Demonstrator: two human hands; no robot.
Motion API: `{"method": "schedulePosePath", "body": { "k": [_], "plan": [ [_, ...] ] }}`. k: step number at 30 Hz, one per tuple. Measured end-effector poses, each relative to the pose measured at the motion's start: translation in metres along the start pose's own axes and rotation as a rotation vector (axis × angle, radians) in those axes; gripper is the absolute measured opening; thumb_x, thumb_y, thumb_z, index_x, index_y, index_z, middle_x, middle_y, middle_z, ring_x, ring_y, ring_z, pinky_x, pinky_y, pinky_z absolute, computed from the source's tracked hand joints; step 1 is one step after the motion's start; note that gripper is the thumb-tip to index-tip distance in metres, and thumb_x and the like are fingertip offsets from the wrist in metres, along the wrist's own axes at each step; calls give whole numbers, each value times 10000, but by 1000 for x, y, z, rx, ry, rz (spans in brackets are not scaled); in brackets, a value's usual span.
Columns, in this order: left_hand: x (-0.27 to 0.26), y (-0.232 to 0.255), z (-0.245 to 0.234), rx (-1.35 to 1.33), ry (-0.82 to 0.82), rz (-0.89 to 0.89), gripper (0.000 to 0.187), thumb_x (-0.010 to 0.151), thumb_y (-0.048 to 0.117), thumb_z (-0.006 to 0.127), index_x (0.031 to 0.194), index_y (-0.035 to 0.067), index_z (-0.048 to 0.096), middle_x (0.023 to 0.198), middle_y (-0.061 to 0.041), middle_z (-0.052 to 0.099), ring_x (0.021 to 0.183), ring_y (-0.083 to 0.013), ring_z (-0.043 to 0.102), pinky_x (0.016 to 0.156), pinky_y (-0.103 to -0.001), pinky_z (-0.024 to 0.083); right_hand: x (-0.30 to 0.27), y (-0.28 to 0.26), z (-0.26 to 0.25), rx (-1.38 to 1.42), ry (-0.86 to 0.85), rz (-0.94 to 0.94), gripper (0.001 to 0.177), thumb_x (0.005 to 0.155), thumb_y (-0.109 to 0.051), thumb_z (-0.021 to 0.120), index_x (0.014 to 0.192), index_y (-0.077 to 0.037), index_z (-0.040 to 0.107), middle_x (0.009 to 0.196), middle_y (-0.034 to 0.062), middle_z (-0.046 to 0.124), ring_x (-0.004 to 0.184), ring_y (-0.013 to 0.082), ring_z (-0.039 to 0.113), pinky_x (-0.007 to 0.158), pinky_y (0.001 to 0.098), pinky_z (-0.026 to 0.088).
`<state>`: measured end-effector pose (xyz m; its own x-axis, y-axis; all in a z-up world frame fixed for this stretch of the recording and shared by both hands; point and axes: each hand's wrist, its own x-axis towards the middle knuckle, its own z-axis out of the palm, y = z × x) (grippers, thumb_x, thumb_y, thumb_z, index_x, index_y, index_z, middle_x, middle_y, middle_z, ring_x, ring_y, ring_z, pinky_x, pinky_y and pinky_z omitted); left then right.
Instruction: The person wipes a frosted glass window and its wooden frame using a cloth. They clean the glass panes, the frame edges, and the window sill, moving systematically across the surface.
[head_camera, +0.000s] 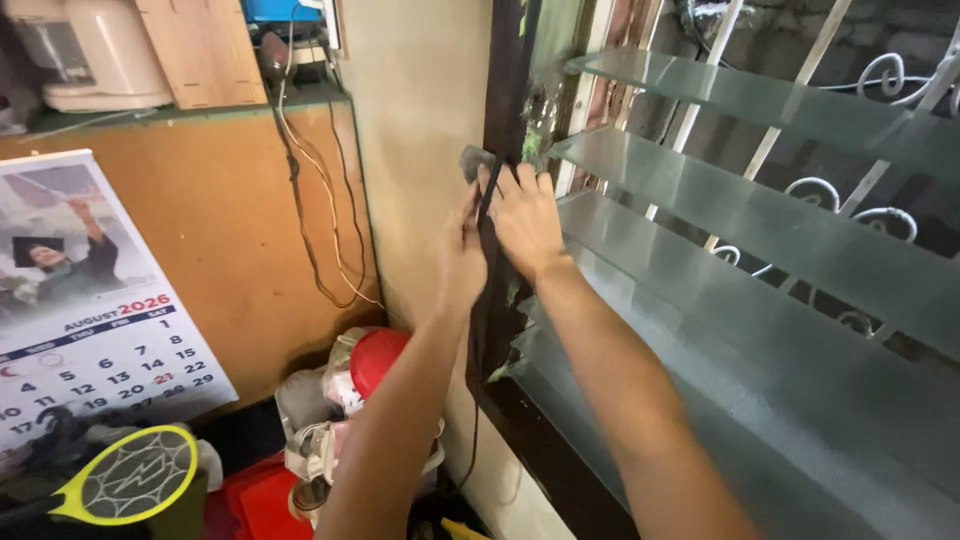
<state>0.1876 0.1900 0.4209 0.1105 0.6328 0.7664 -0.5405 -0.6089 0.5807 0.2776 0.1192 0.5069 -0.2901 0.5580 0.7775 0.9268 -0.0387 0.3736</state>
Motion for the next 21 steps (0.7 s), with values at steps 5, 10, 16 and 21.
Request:
{"method": "schedulePosePath", "body": {
  "k": [5,10,16,21],
  "plan": [
    [24,19,-5,-69,-24,-469,536,1075,23,481,1611,26,505,1374,-437,473,1264,-634,361,1114,-634,318,-7,-17,2,453,278,306,418,864,50,614,1275,-16,650,1171,166,675,1110,393,579,955,473,490],
    [19,25,3,249,-187,71,527,1095,78,506,1592,14,343,1675,-242,345,1571,-325,315,1275,-429,250,-28,-47,-37,730,491,693,223,901,16,666,1118,-38,669,1143,140,711,1041,297,665,920,391,526],
    [22,28,28,418,-158,207,777,1032,80,614,1638,3,134,1721,-278,59,1598,-461,133,1281,-482,223,-20,-42,-104,591,630,431,169,945,54,615,1106,18,654,1263,169,685,1156,324,622,1057,400,487],
    [38,16,42,425,-94,314,873,964,35,659,1629,-33,97,1696,-346,26,1575,-546,133,1283,-538,220,1,-18,-127,434,609,326,143,939,55,630,1077,41,663,1259,183,672,1142,340,598,1054,411,475]
  ]
}}
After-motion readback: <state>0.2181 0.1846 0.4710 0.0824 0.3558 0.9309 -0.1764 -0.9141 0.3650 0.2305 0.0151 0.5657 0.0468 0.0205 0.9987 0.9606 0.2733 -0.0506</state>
